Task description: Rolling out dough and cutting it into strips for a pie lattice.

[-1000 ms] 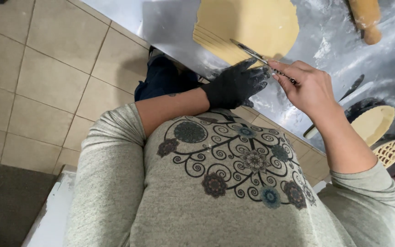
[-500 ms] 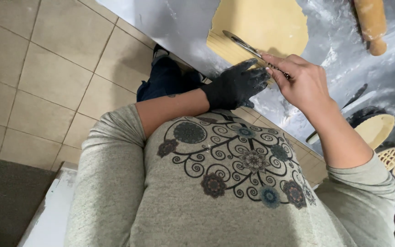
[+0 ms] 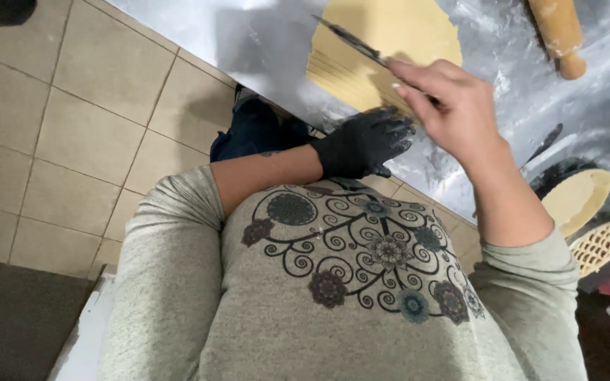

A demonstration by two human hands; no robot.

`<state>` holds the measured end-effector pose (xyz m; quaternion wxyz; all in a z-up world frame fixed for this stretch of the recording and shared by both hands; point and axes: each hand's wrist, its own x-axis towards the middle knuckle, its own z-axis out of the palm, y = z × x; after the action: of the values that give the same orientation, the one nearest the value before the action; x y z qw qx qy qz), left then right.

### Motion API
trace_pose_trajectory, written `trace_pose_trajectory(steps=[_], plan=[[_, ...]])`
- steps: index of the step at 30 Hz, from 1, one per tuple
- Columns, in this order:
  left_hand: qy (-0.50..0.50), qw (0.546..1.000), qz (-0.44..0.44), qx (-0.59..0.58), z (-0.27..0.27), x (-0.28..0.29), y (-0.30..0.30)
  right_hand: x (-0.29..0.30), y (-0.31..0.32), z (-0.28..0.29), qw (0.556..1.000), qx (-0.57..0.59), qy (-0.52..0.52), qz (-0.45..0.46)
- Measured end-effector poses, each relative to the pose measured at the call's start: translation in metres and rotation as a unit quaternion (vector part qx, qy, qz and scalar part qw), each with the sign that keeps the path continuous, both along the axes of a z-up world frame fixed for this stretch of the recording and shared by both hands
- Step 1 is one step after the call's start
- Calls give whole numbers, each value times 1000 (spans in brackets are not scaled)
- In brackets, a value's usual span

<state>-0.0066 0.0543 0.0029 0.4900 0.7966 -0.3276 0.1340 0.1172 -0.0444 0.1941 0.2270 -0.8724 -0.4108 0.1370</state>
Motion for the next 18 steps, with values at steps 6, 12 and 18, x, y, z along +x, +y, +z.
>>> trace_pose_trajectory(steps=[6, 12, 18], plan=[[-19, 995, -63, 72, 13, 9, -22, -23, -127, 24, 986, -130, 30, -96], [27, 994, -62, 85, 11, 7, -50, -44, -188, 25, 978, -166, 19, -122], [21, 994, -38, 97, 10, 5, -64, -41, -201, 18, 976, -185, 21, -111]])
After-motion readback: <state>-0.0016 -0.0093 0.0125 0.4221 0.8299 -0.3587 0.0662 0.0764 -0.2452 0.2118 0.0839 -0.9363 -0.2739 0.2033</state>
